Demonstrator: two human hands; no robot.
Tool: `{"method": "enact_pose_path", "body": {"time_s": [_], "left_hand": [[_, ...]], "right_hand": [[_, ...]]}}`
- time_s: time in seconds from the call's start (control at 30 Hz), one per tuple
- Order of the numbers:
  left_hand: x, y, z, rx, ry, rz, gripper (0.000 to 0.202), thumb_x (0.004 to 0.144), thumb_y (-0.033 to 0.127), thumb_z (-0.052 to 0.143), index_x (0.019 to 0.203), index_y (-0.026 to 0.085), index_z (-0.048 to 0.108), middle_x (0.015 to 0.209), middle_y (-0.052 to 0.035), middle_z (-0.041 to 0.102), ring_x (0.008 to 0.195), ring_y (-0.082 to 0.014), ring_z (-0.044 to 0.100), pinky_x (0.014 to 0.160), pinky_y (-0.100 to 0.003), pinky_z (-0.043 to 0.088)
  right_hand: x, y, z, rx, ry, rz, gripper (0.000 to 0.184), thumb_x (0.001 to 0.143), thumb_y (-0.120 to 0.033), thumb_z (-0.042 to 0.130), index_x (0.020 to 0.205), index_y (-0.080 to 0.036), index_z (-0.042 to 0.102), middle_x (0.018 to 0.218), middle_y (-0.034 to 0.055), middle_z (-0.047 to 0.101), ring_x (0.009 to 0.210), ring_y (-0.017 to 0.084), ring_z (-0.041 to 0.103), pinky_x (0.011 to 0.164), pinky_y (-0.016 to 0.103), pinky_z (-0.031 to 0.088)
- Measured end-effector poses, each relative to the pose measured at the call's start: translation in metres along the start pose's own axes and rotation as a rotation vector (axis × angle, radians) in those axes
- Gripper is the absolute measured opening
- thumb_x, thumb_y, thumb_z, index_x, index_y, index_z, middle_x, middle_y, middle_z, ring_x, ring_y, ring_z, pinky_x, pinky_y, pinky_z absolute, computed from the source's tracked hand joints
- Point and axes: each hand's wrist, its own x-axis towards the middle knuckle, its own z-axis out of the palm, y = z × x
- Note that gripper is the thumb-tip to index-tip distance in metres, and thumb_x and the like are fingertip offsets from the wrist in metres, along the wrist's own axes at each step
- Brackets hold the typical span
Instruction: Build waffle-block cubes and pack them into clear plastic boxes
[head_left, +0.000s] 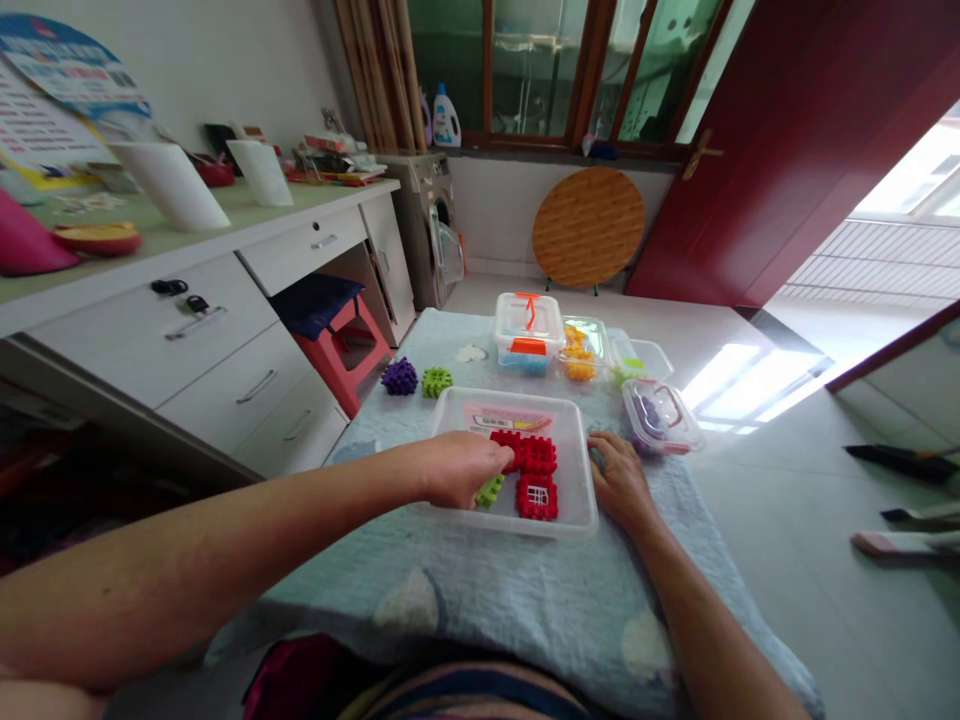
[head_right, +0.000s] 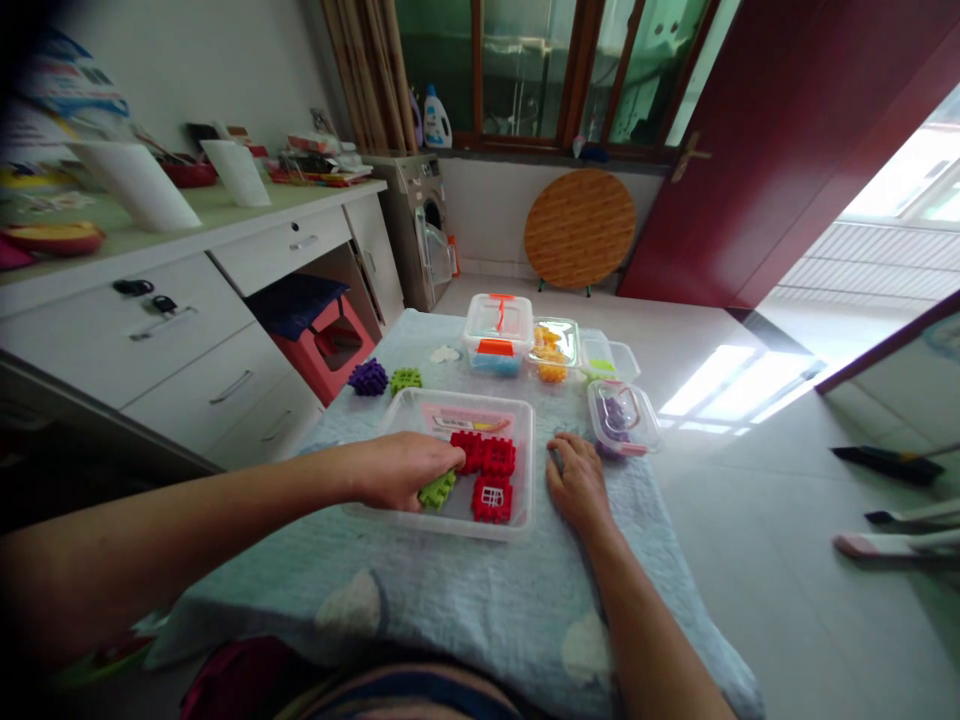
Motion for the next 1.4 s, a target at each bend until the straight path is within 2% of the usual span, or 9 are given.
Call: {"method": "enact_pose_path", "body": {"time_s": [0.1, 0.33, 0.5, 0.73, 0.87, 1.03, 1.2, 1.3, 1.4], "left_hand": [[0.005, 0.001, 0.002, 0.009, -0.056, 0.021, 0.043, 0.068, 0.027, 0.069, 0.108, 0.015, 0.058, 0.108, -0.0136, 0.069, 0.092, -0.0281, 0.066, 0.072, -0.032, 0.050], [0.014, 0.003, 0.007, 0.089, -0.143, 0.085, 0.038, 0.069, 0.019, 0.067, 0.106, 0.015, 0.059, 0.107, -0.0145, 0.070, 0.093, -0.0280, 0.066, 0.072, -0.031, 0.049], [0.019, 0.003, 0.012, 0.130, -0.125, 0.162, 0.030, 0.077, 0.018, 0.059, 0.106, 0.017, 0.059, 0.107, -0.0120, 0.071, 0.093, -0.0250, 0.067, 0.072, -0.030, 0.048], [0.020, 0.000, 0.014, 0.111, -0.058, 0.172, 0.031, 0.075, 0.026, 0.061, 0.106, 0.019, 0.061, 0.103, -0.0110, 0.072, 0.086, -0.0259, 0.067, 0.068, -0.031, 0.047], [0.019, -0.001, 0.009, 0.129, -0.084, 0.156, 0.038, 0.073, 0.026, 0.062, 0.111, 0.021, 0.060, 0.107, -0.0100, 0.071, 0.088, -0.0271, 0.067, 0.066, -0.033, 0.048], [0.009, 0.001, -0.009, 0.096, -0.137, 0.150, 0.043, 0.070, 0.019, 0.066, 0.112, 0.020, 0.060, 0.112, -0.0100, 0.068, 0.095, -0.0269, 0.064, 0.071, -0.032, 0.048], [-0.014, 0.000, -0.023, -0.066, -0.090, -0.018, 0.024, 0.078, 0.013, 0.054, 0.099, 0.019, 0.064, 0.099, -0.0072, 0.070, 0.090, -0.0215, 0.064, 0.077, -0.029, 0.047], [-0.022, 0.001, -0.020, -0.307, 0.003, -0.099, 0.035, 0.078, 0.014, 0.050, 0.112, 0.018, 0.059, 0.108, -0.0070, 0.067, 0.098, -0.0202, 0.062, 0.084, -0.028, 0.046], [-0.019, 0.007, -0.009, -0.524, 0.076, -0.187, 0.050, 0.078, 0.018, 0.050, 0.128, 0.018, 0.047, 0.114, -0.0083, 0.065, 0.106, -0.0209, 0.060, 0.085, -0.029, 0.047]], "right_hand": [[0.000, 0.001, 0.000, -0.002, 0.003, -0.001, 0.025, 0.083, -0.024, 0.050, 0.102, -0.019, 0.065, 0.114, 0.0110, 0.064, 0.108, 0.026, 0.055, 0.097, 0.043, 0.041], [0.000, 0.000, -0.001, 0.007, -0.005, 0.000, 0.025, 0.083, -0.024, 0.050, 0.102, -0.018, 0.065, 0.115, 0.0114, 0.063, 0.108, 0.027, 0.056, 0.098, 0.043, 0.042], [0.000, 0.000, -0.001, 0.009, -0.002, 0.000, 0.025, 0.083, -0.023, 0.051, 0.102, -0.019, 0.065, 0.115, 0.0114, 0.064, 0.109, 0.027, 0.055, 0.099, 0.044, 0.041], [0.000, 0.000, -0.001, 0.010, 0.003, -0.005, 0.026, 0.082, -0.023, 0.051, 0.103, -0.019, 0.066, 0.114, 0.0111, 0.064, 0.108, 0.027, 0.055, 0.098, 0.044, 0.041], [-0.001, -0.001, -0.001, 0.017, 0.005, 0.000, 0.026, 0.083, -0.022, 0.050, 0.103, -0.020, 0.066, 0.114, 0.0108, 0.064, 0.109, 0.026, 0.055, 0.099, 0.044, 0.041], [-0.001, -0.002, -0.002, 0.019, -0.001, 0.012, 0.026, 0.083, -0.024, 0.050, 0.103, -0.019, 0.066, 0.116, 0.0113, 0.063, 0.110, 0.027, 0.054, 0.100, 0.044, 0.040], [-0.001, -0.004, -0.004, 0.024, -0.005, 0.010, 0.027, 0.083, -0.023, 0.050, 0.104, -0.020, 0.066, 0.116, 0.0105, 0.063, 0.110, 0.027, 0.055, 0.100, 0.044, 0.040], [-0.001, -0.003, -0.003, 0.023, -0.004, 0.010, 0.027, 0.082, -0.023, 0.050, 0.104, -0.020, 0.066, 0.116, 0.0106, 0.063, 0.109, 0.027, 0.055, 0.100, 0.044, 0.040], [-0.001, -0.002, -0.003, 0.016, -0.010, 0.012, 0.027, 0.082, -0.024, 0.051, 0.104, -0.019, 0.066, 0.116, 0.0111, 0.063, 0.110, 0.027, 0.054, 0.100, 0.044, 0.040]]}}
